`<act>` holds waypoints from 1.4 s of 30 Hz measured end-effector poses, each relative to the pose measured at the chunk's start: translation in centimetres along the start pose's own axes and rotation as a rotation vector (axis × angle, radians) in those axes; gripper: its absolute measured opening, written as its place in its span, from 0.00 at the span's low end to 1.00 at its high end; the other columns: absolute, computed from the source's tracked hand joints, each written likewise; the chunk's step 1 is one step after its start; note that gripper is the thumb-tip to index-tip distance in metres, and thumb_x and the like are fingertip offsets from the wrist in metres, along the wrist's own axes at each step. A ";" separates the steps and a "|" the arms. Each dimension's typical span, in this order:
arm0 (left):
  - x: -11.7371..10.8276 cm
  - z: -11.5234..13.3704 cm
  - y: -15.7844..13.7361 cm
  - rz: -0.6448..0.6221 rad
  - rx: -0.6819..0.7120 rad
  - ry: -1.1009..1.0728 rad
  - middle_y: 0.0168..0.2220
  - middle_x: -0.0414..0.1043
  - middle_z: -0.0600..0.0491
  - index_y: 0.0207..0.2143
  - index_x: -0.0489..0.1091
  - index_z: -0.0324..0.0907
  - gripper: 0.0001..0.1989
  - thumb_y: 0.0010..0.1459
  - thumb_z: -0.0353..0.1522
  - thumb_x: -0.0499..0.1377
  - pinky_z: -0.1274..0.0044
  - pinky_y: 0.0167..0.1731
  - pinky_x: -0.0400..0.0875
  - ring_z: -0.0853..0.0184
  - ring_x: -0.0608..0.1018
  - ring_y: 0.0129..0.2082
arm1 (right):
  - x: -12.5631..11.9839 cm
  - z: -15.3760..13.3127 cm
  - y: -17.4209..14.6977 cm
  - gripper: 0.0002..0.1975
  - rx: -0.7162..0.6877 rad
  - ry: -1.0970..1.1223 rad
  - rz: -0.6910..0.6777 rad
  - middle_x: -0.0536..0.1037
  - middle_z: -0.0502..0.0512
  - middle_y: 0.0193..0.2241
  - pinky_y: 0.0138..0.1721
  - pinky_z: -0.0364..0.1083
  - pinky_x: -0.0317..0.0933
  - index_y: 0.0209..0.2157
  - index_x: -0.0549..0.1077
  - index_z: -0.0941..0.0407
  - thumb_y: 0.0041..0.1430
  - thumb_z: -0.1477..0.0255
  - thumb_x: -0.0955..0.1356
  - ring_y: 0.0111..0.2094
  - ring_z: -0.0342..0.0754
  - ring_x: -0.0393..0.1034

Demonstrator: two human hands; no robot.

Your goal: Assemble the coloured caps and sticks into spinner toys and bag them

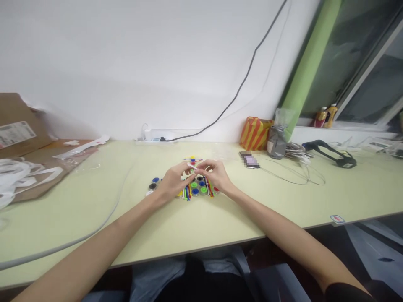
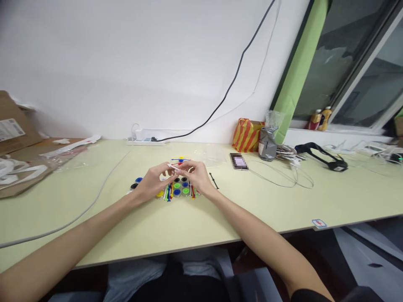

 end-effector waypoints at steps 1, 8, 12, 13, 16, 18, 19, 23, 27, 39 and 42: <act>0.0 0.0 0.0 0.005 -0.009 -0.001 0.33 0.73 0.53 0.39 0.74 0.41 0.10 0.65 0.38 0.58 0.76 0.34 0.68 0.68 0.72 0.32 | 0.0 -0.1 0.0 0.16 -0.002 0.000 0.003 0.82 0.55 0.32 0.34 0.45 0.63 0.32 0.80 0.56 0.54 0.57 0.74 0.32 0.46 0.72; 0.2 0.4 0.1 0.006 -0.059 -0.073 0.39 0.79 0.51 0.45 0.75 0.42 0.12 0.65 0.39 0.58 0.75 0.34 0.73 0.68 0.77 0.32 | -0.3 -0.6 -0.1 0.15 -0.017 0.040 -0.012 0.82 0.57 0.33 0.36 0.46 0.65 0.33 0.81 0.57 0.53 0.58 0.75 0.35 0.48 0.74; 0.3 0.5 0.0 -0.008 -0.064 -0.086 0.43 0.80 0.52 0.47 0.75 0.43 0.12 0.63 0.37 0.60 0.76 0.35 0.75 0.68 0.80 0.33 | -0.3 -0.3 -0.1 0.16 0.002 0.072 -0.046 0.81 0.56 0.33 0.38 0.47 0.67 0.31 0.79 0.57 0.50 0.58 0.76 0.36 0.49 0.75; 0.3 0.5 -0.1 -0.013 -0.063 -0.086 0.42 0.80 0.52 0.47 0.75 0.43 0.12 0.63 0.37 0.60 0.76 0.35 0.75 0.68 0.80 0.33 | -0.3 -0.2 -0.1 0.16 0.005 0.075 -0.049 0.81 0.55 0.33 0.38 0.47 0.67 0.32 0.78 0.57 0.50 0.58 0.77 0.35 0.48 0.75; 0.2 0.7 0.0 -0.015 -0.060 -0.079 0.39 0.80 0.52 0.46 0.75 0.42 0.12 0.63 0.36 0.60 0.76 0.35 0.75 0.68 0.80 0.33 | -0.3 -0.1 0.0 0.18 0.010 0.070 -0.043 0.79 0.53 0.30 0.36 0.47 0.67 0.30 0.76 0.57 0.48 0.57 0.77 0.32 0.46 0.73; 0.1 0.7 0.0 -0.010 -0.059 -0.072 0.38 0.80 0.52 0.46 0.75 0.42 0.12 0.63 0.36 0.60 0.76 0.35 0.75 0.68 0.79 0.32 | -0.3 0.0 0.0 0.18 0.003 0.063 -0.043 0.78 0.52 0.27 0.35 0.46 0.66 0.28 0.74 0.56 0.49 0.56 0.77 0.30 0.45 0.71; 0.1 0.8 0.0 -0.009 -0.060 -0.071 0.38 0.80 0.52 0.46 0.75 0.42 0.12 0.63 0.36 0.59 0.76 0.35 0.75 0.68 0.79 0.32 | -0.3 0.0 0.0 0.19 -0.003 0.061 -0.045 0.77 0.51 0.27 0.34 0.46 0.65 0.28 0.73 0.56 0.49 0.56 0.77 0.29 0.45 0.71; 0.1 0.8 0.0 -0.020 -0.067 -0.077 0.39 0.80 0.52 0.46 0.74 0.42 0.12 0.63 0.36 0.59 0.77 0.34 0.74 0.68 0.79 0.33 | -0.3 0.0 -0.1 0.18 -0.005 0.067 -0.043 0.77 0.51 0.27 0.33 0.45 0.64 0.28 0.73 0.57 0.49 0.57 0.76 0.30 0.45 0.71; 0.1 0.8 0.0 -0.017 -0.075 -0.070 0.38 0.79 0.53 0.46 0.74 0.43 0.11 0.64 0.36 0.58 0.77 0.35 0.74 0.69 0.79 0.33 | -0.2 0.3 0.0 0.16 0.029 0.116 -0.108 0.80 0.54 0.32 0.37 0.46 0.66 0.31 0.75 0.57 0.51 0.58 0.75 0.35 0.47 0.74; 0.1 0.7 0.0 -0.043 -0.062 -0.048 0.41 0.79 0.51 0.47 0.73 0.43 0.12 0.63 0.36 0.58 0.75 0.37 0.73 0.66 0.79 0.37 | -0.1 0.7 0.1 0.12 0.023 0.107 -0.141 0.80 0.54 0.33 0.39 0.46 0.66 0.32 0.75 0.57 0.54 0.62 0.74 0.35 0.47 0.74; 0.0 0.5 -0.1 -0.054 -0.057 -0.050 0.40 0.79 0.51 0.46 0.74 0.43 0.12 0.64 0.37 0.57 0.75 0.39 0.73 0.66 0.78 0.36 | 0.1 0.7 0.0 0.11 0.018 0.080 -0.111 0.79 0.53 0.31 0.37 0.46 0.66 0.31 0.73 0.57 0.53 0.65 0.74 0.32 0.46 0.73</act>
Point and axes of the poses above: each hand's wrist, its own y-axis towards the middle knuckle, its own x-axis out of the palm, z = x × y, the point moved 2 cm from there along y, towards the middle knuckle
